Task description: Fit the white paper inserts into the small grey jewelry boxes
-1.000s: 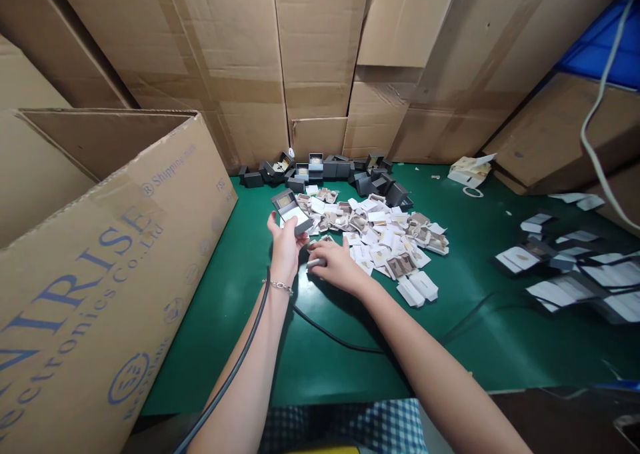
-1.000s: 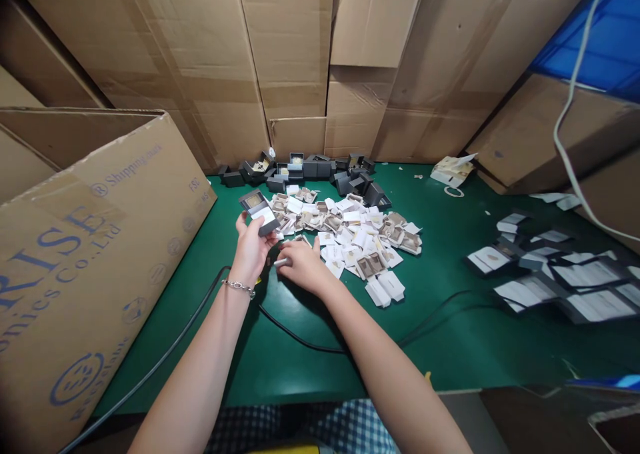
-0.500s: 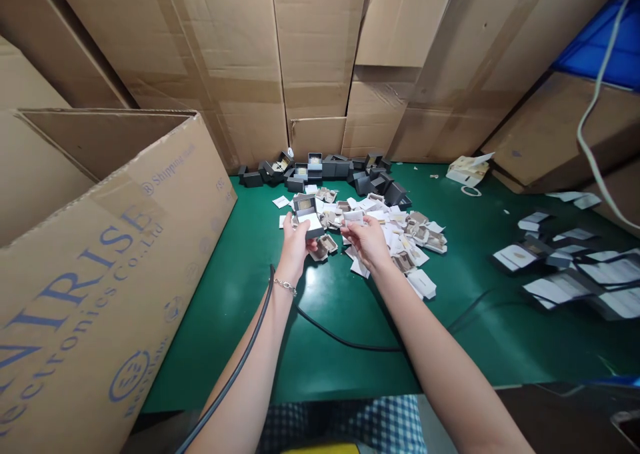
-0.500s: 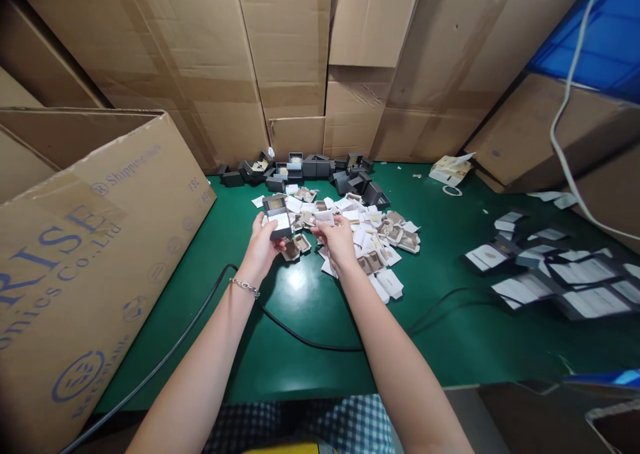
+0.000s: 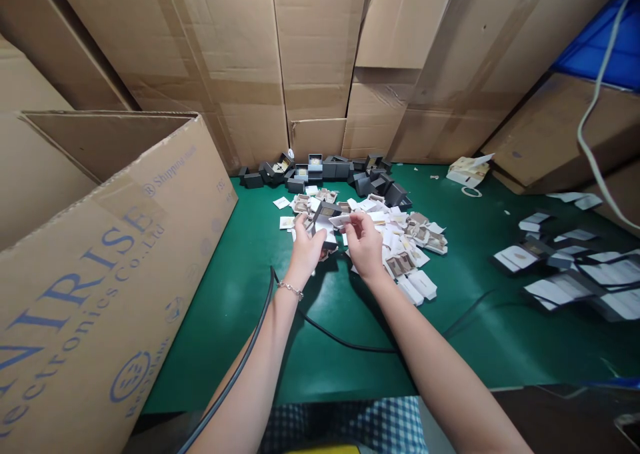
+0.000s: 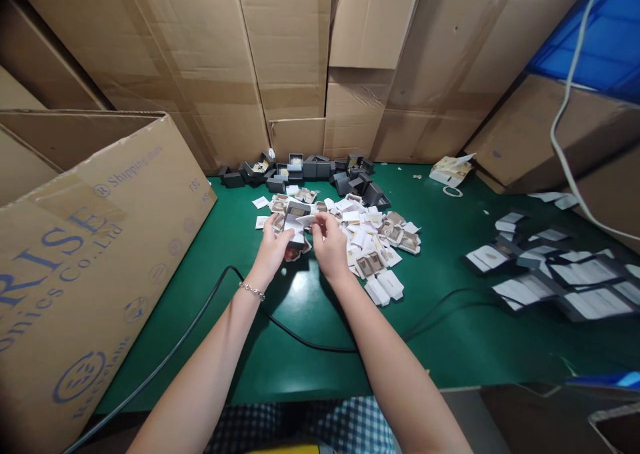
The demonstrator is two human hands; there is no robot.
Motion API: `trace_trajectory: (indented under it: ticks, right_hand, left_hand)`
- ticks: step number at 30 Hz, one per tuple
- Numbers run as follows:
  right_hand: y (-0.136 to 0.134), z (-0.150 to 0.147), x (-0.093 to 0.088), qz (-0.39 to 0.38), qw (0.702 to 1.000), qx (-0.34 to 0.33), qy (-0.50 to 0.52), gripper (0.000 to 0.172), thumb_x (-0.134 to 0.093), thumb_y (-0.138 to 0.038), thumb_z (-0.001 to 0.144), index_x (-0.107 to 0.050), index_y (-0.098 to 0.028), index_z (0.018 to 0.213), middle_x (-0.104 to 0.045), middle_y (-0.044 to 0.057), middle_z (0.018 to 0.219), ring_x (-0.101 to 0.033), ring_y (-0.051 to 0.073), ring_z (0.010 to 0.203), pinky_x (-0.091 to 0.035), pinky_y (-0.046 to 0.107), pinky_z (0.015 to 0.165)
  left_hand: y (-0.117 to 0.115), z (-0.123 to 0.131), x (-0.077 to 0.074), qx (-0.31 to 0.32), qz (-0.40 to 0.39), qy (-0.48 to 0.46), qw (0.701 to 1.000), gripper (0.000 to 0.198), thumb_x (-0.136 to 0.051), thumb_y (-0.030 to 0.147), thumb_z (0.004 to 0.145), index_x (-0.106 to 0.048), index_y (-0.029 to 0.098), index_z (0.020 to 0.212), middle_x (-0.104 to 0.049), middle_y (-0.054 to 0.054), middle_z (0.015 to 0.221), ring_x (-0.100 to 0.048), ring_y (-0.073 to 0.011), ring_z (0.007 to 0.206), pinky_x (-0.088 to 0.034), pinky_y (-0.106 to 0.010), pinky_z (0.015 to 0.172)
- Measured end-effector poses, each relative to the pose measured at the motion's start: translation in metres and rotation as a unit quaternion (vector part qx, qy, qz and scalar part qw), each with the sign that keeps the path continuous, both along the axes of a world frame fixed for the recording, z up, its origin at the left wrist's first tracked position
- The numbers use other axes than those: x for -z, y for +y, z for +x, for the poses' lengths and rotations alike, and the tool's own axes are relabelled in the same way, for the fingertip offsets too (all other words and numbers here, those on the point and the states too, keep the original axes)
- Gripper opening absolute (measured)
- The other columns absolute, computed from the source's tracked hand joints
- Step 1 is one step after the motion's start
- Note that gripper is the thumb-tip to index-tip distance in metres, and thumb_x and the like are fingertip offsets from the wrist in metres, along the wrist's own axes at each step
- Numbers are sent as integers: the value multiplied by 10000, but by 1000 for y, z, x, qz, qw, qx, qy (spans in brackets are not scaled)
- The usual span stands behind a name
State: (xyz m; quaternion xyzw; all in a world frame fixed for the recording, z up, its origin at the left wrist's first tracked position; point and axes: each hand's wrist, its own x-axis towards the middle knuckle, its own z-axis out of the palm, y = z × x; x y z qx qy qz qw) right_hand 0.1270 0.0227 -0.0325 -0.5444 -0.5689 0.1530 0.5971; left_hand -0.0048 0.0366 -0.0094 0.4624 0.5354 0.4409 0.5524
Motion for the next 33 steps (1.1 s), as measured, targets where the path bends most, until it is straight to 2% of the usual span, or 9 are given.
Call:
trace_trajectory:
  ticks: [2, 5, 10, 18, 22, 27, 31, 33]
  right_hand:
    - [0, 0, -1, 9, 1000, 8, -13, 190, -503, -277, 849, -590, -193, 995, -680, 65, 913, -650, 176, 779, -531, 345, 761]
    - [-1, 1, -3, 29, 999, 27, -32, 159, -513, -248, 844, -613, -192, 954, -684, 57, 882, -645, 178, 794, -535, 349, 764]
    - [-4, -3, -9, 92, 993, 43, -67, 110, -545, -231, 833, -648, -202, 862, -650, 72, 943, -626, 181, 876, -557, 324, 728]
    - [-9, -6, -14, 120, 987, 35, -103, 93, -591, -223, 836, -681, -206, 853, -631, 31, 792, -615, 148, 707, -544, 301, 673]
    - [-9, -7, -14, 129, 983, 41, -125, 107, -580, -224, 841, -686, -213, 829, -622, 23, 780, -604, 137, 664, -526, 290, 646]
    - [-8, -6, -11, 121, 983, 43, -133, 134, -565, -252, 852, -692, -218, 824, -620, 26, 783, -599, 140, 672, -521, 294, 659]
    - [-9, -5, -13, 86, 986, 26, -142, 190, -520, -273, 873, -707, -240, 878, -652, 46, 850, -623, 168, 777, -528, 313, 712]
    - [-9, -5, -13, 79, 986, 22, -143, 223, -489, -273, 883, -708, -246, 914, -669, 56, 894, -631, 183, 834, -532, 334, 753]
  left_hand:
    - [-2, 1, 1, 8, 9, 12, 1000, 723, -560, 243, 782, -215, 240, 1417, -585, 18, 675, -487, -95, 424, -404, -209, 441]
    - [-5, 4, 2, 16, 17, 17, 1000, 755, -551, 239, 786, -167, 254, 1436, -577, 23, 675, -485, -95, 432, -412, -215, 458]
    - [-6, 6, 5, 20, 29, 18, 999, 762, -537, 248, 805, -141, 239, 1457, -565, 19, 683, -494, -101, 469, -433, -234, 515]
    - [-8, 6, 9, 14, 52, 17, 998, 756, -582, 263, 803, -193, 231, 1450, -623, -50, 900, -574, -126, 672, -497, -303, 742]
    - [-10, 7, 6, 15, 47, 14, 999, 758, -572, 252, 813, -176, 218, 1458, -627, -44, 874, -579, -124, 663, -509, -318, 745]
    - [-14, 7, 0, -6, 88, -3, 996, 738, -584, 206, 798, -224, 220, 1442, -633, -53, 927, -605, -133, 758, -506, -289, 770]
    - [-17, 6, -2, -7, 89, -14, 996, 683, -589, 207, 789, -297, 236, 1405, -624, -31, 852, -601, -131, 718, -502, -252, 699]
    - [-15, 5, -2, -4, 71, -19, 997, 608, -599, 214, 778, -384, 228, 1346, -604, -9, 777, -578, -119, 640, -488, -231, 628]
